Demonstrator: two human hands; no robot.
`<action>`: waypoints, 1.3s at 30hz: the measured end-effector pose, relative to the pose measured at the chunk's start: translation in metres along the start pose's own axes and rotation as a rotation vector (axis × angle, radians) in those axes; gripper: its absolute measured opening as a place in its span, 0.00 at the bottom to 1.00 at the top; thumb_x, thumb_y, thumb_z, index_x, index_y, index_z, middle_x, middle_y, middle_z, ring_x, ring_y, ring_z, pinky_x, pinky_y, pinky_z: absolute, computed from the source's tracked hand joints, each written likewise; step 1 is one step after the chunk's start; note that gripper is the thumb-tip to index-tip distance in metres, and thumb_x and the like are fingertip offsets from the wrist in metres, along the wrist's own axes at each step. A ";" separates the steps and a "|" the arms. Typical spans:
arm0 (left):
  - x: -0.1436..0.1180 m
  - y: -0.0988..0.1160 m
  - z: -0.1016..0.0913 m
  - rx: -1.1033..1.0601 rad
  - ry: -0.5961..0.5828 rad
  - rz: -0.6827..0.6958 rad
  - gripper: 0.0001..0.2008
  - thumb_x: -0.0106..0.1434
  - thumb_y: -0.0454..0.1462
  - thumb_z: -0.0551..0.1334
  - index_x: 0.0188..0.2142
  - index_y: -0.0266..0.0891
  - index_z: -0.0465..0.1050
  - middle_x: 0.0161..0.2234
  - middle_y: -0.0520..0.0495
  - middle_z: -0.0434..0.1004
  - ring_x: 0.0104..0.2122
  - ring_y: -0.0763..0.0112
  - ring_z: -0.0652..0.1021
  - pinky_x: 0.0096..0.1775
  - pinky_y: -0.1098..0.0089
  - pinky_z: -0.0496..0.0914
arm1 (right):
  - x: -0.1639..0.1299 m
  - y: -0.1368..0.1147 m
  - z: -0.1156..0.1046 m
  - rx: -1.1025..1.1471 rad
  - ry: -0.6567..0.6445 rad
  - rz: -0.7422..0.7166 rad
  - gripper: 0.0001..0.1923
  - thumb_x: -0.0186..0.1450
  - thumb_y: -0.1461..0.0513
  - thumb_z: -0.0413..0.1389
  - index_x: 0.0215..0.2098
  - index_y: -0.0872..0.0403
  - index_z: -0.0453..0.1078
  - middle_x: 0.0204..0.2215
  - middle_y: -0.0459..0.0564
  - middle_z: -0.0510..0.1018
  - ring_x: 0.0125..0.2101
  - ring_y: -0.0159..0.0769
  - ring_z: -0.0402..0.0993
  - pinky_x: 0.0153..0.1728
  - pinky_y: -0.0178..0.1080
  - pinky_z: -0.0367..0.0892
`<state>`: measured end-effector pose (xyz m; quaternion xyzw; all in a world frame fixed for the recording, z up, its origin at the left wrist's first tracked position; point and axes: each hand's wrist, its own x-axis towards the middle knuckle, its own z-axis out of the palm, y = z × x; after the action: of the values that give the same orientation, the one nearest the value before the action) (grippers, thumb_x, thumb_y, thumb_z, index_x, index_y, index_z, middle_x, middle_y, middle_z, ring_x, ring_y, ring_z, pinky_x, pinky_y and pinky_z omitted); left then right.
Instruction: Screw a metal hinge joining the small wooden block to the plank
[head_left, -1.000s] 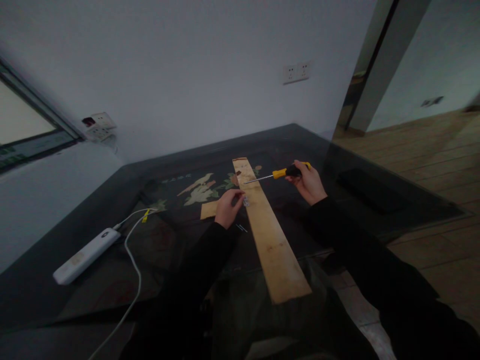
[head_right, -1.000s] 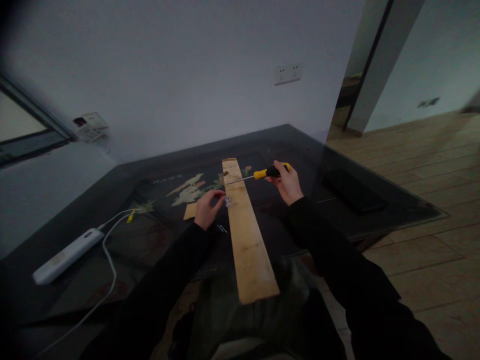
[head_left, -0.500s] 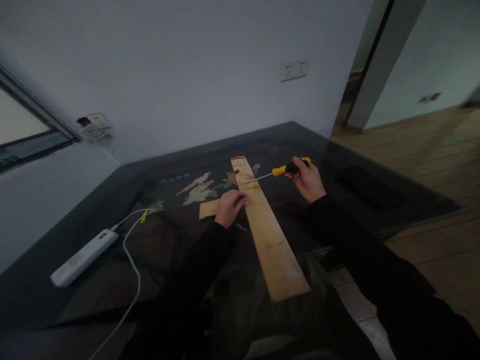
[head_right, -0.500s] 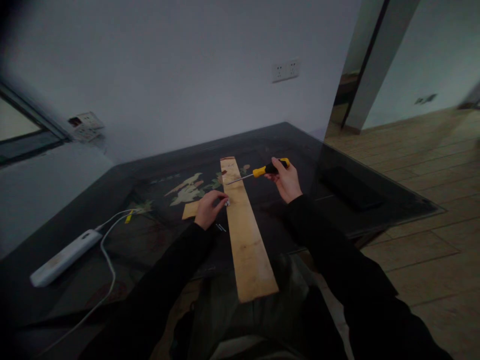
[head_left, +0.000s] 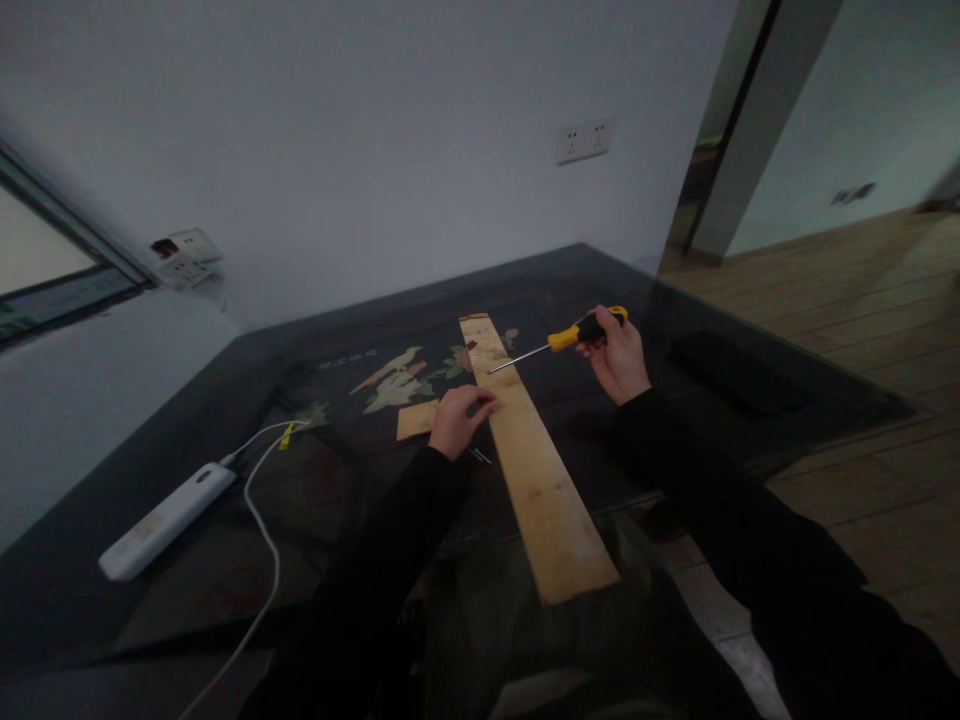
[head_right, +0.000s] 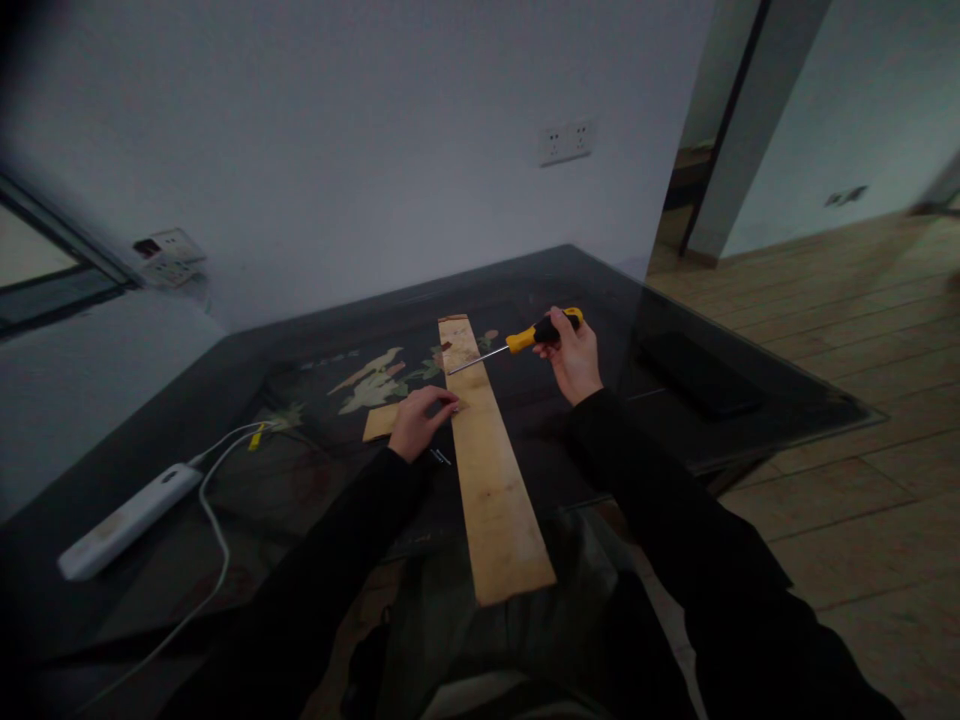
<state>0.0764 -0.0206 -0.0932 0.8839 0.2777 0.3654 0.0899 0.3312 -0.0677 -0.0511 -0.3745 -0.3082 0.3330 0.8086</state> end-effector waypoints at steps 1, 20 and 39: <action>0.000 0.000 0.000 -0.003 0.000 0.002 0.03 0.62 0.37 0.62 0.34 0.40 0.73 0.32 0.49 0.79 0.35 0.67 0.77 0.39 0.66 0.68 | -0.001 -0.001 0.000 -0.006 -0.001 -0.001 0.16 0.54 0.51 0.61 0.32 0.53 0.66 0.22 0.42 0.74 0.16 0.22 0.67 0.14 0.27 0.60; -0.002 0.000 0.004 -0.162 0.015 -0.119 0.09 0.59 0.34 0.64 0.40 0.39 0.72 0.33 0.48 0.78 0.35 0.67 0.78 0.39 0.67 0.71 | -0.013 -0.005 0.006 -0.156 -0.129 -0.142 0.16 0.54 0.52 0.61 0.32 0.53 0.65 0.22 0.42 0.73 0.13 0.24 0.67 0.10 0.29 0.57; -0.003 -0.004 0.008 -0.155 0.048 -0.166 0.09 0.59 0.36 0.64 0.40 0.38 0.72 0.33 0.47 0.78 0.36 0.65 0.78 0.41 0.64 0.71 | -0.005 -0.092 0.105 -0.855 -0.837 -0.334 0.15 0.59 0.55 0.59 0.41 0.53 0.67 0.21 0.39 0.69 0.15 0.21 0.59 0.19 0.29 0.55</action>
<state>0.0787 -0.0188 -0.1023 0.8392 0.3229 0.3983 0.1814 0.2780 -0.0757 0.0774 -0.4498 -0.7597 0.1677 0.4387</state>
